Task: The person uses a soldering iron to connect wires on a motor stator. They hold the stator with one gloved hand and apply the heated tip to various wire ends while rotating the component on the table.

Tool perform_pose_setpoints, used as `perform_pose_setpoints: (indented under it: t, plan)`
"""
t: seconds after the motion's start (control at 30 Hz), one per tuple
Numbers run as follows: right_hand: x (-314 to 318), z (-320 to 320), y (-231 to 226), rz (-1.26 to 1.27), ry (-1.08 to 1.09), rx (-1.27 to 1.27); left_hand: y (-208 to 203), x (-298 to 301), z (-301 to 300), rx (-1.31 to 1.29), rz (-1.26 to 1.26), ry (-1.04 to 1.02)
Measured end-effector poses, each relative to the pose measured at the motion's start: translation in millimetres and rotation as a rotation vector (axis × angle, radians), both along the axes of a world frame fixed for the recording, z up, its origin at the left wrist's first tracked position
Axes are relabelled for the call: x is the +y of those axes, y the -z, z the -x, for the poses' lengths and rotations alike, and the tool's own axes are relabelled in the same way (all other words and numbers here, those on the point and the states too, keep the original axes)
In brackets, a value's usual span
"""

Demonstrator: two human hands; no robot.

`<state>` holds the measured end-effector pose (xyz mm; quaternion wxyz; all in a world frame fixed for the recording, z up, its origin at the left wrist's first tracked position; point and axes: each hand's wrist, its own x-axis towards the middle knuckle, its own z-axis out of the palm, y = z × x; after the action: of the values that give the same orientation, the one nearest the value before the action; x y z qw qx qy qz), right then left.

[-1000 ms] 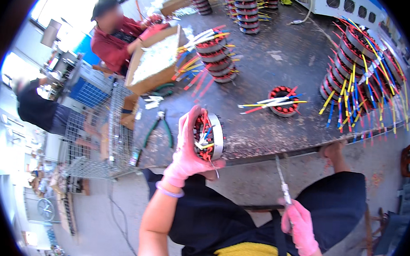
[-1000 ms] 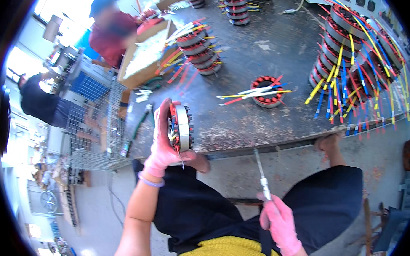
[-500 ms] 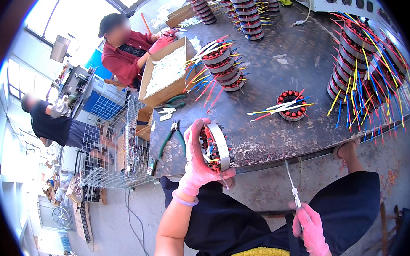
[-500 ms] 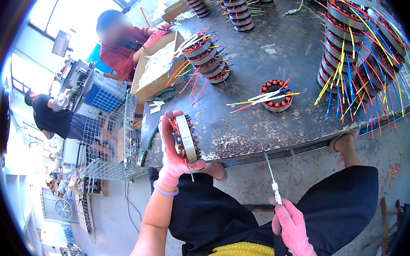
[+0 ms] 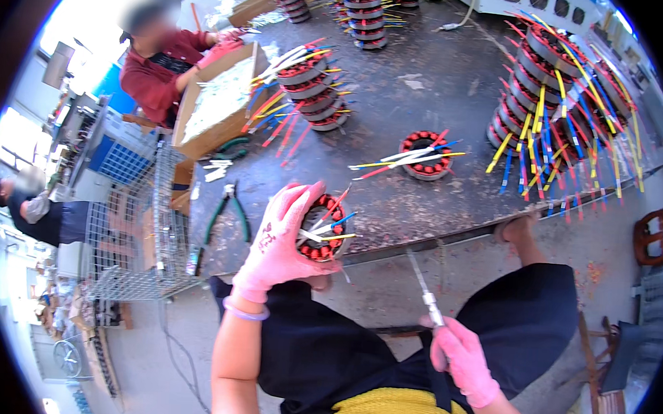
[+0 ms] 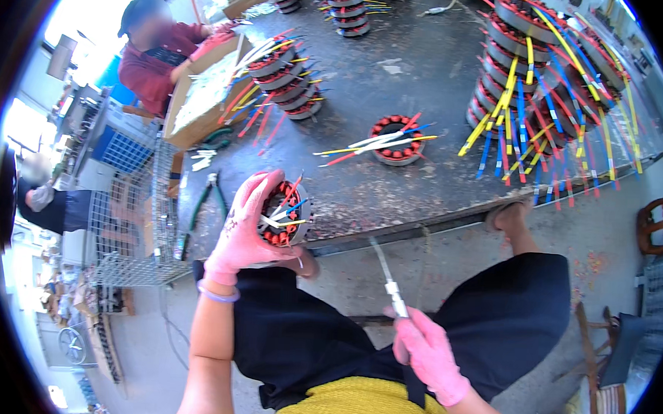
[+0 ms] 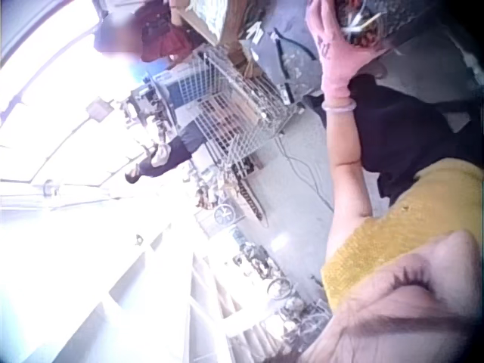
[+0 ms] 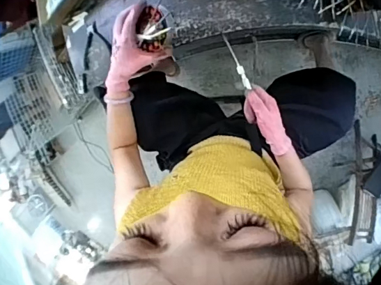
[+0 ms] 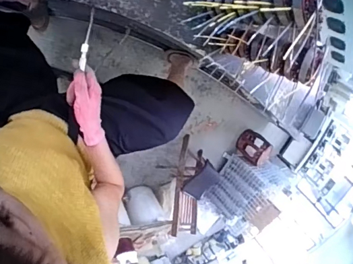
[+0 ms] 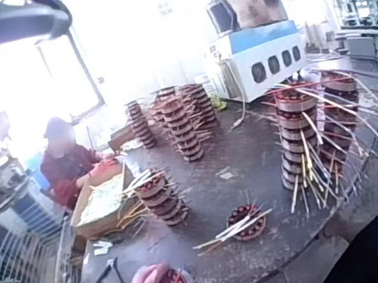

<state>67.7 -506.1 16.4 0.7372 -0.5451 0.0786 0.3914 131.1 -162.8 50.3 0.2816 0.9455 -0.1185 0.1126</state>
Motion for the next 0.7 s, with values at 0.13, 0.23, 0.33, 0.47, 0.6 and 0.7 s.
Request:
perform_pose_setpoints:
  t: [0.13,0.23,0.33,0.47,0.6,0.7]
  plan:
    - [5.3,1.8,0.3,0.010,-0.072,0.039,6.1,-3.8,-5.4,0.072,-0.216,0.091]
    - [7.2,4.6,5.8,0.004,-0.094,0.073,11.7,-6.8,-9.2,0.083,-0.228,0.117]
    - [11.7,6.1,1.5,0.000,-0.095,0.060,14.5,-5.5,-9.7,0.099,-0.228,0.120]
    - [12.7,3.2,4.9,0.043,-0.122,0.006,11.0,-5.0,-6.6,0.135,-0.211,0.096]
    - [16.8,0.5,2.5,0.032,-0.128,0.024,12.2,-0.6,-5.5,0.144,-0.222,0.093]
    - [17.1,0.3,3.9,0.000,-0.136,0.052,9.4,0.7,-7.2,0.156,-0.210,0.097]
